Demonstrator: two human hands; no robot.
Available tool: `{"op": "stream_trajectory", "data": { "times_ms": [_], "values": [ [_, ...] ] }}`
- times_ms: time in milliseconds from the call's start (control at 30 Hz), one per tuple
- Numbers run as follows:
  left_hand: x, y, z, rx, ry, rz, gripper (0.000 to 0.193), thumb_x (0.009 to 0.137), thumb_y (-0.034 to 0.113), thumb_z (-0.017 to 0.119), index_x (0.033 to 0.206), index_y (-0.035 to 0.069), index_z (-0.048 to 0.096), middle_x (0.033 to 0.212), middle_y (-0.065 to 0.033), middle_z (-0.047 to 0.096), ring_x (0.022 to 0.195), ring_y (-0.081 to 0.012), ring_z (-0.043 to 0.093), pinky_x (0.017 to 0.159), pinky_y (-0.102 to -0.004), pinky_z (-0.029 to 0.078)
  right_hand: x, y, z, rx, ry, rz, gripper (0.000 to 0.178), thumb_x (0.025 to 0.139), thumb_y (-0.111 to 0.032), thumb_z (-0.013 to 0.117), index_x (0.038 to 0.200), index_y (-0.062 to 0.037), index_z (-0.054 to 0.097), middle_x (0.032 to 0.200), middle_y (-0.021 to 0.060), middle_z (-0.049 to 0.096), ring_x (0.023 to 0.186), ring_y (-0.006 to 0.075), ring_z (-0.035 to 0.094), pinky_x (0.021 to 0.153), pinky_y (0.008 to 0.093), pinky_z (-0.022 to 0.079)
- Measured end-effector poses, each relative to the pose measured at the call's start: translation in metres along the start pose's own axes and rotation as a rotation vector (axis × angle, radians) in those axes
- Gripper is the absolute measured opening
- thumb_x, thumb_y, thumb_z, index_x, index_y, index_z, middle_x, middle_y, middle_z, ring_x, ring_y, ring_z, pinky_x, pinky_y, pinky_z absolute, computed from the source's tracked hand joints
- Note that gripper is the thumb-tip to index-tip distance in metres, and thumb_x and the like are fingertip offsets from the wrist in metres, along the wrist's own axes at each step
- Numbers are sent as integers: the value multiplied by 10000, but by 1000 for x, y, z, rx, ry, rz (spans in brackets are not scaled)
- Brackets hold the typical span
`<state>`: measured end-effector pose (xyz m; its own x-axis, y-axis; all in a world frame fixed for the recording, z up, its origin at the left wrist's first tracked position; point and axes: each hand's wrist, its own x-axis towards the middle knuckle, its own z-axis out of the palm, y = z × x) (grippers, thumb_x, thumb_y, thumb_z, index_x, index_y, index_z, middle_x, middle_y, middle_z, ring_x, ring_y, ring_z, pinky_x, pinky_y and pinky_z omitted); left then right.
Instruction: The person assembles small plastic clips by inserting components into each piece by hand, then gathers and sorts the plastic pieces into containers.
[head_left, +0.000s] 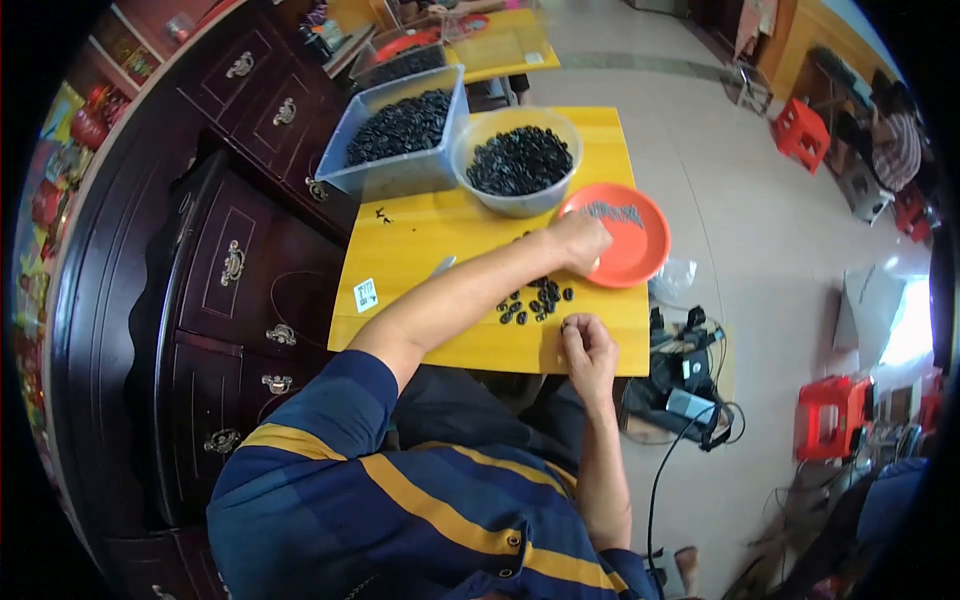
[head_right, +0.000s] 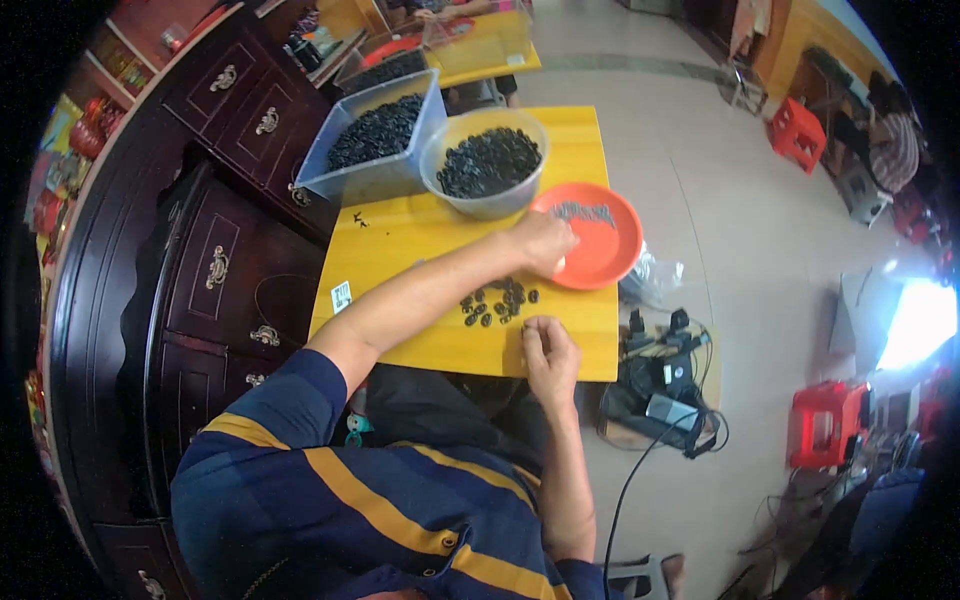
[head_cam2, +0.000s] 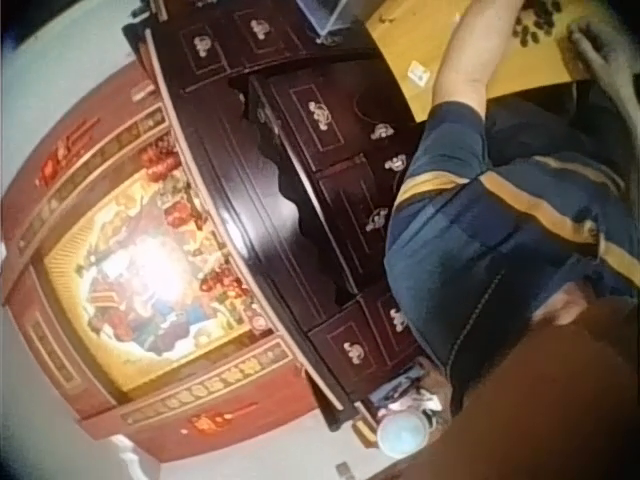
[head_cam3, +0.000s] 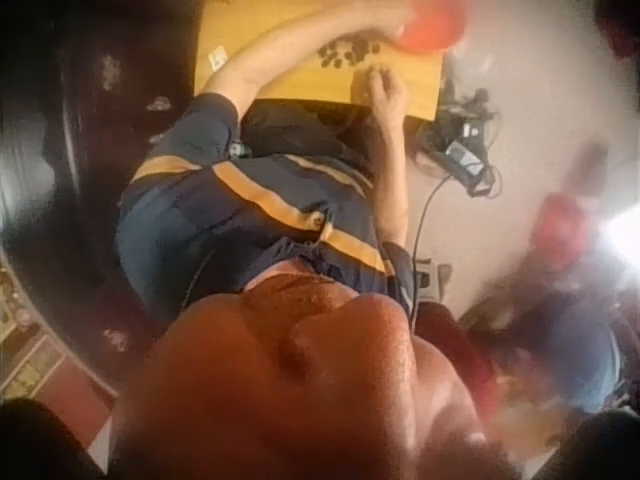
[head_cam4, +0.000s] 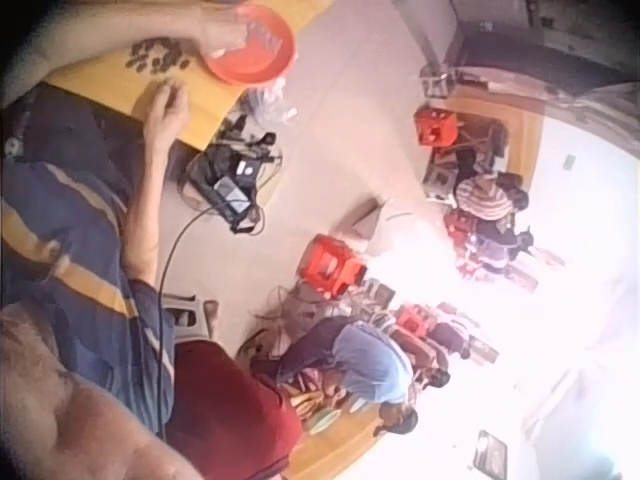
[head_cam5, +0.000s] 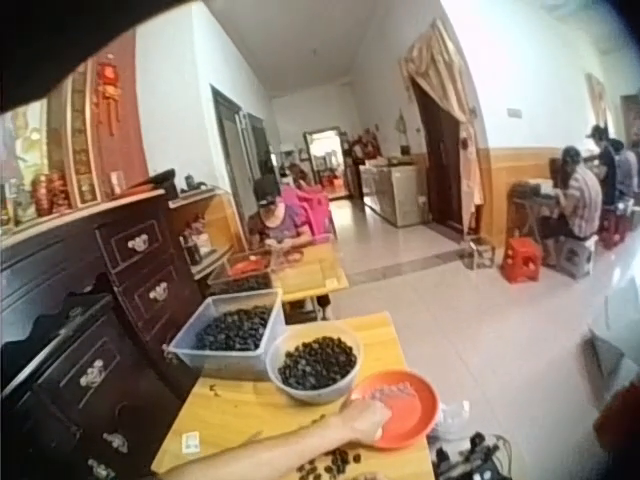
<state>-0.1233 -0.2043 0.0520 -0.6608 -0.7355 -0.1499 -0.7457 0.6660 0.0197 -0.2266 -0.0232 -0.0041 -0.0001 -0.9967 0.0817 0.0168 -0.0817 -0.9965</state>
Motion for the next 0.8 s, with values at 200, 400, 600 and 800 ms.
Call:
{"op": "stream_trajectory", "data": {
  "times_ms": [200, 400, 600, 800],
  "values": [
    [-15, -9, 11, -225, 300, 37, 144, 738, 95, 591, 863, 22, 580, 867, -181, 653, 845, -380, 650, 746, -494, 517, 1, 3, 4, 80, -28, 38, 59, 958, -40, 570, 971, 3, 607, 775, 0, 610, 639, 59, 549, 592, 203, 459],
    [-23, 1, 17, -402, 492, 33, 104, 766, 86, 592, 867, 65, 578, 829, -120, 637, 804, -351, 640, 730, -459, 508, -3, 6, 2, 104, -22, 46, 60, 960, -45, 573, 971, 2, 608, 763, 0, 602, 641, 58, 551, 590, 209, 458],
    [-49, -2, 11, -832, 628, -61, 126, 801, 1, 564, 878, 7, 664, 808, -103, 667, 741, -172, 649, 693, -299, 518, 4, 7, 1, 226, -33, 88, 112, 1003, -115, 565, 954, -19, 592, 761, 4, 596, 642, 64, 525, 596, 205, 423],
    [-123, 18, 23, -1217, 476, -256, 92, 840, 4, 605, 917, 17, 655, 858, 6, 646, 748, -53, 592, 677, -228, 495, 4, -1, 2, 318, 1, 173, 77, 974, -96, 576, 1011, -32, 598, 868, 32, 667, 688, 69, 572, 628, 204, 436]
  ]
}}
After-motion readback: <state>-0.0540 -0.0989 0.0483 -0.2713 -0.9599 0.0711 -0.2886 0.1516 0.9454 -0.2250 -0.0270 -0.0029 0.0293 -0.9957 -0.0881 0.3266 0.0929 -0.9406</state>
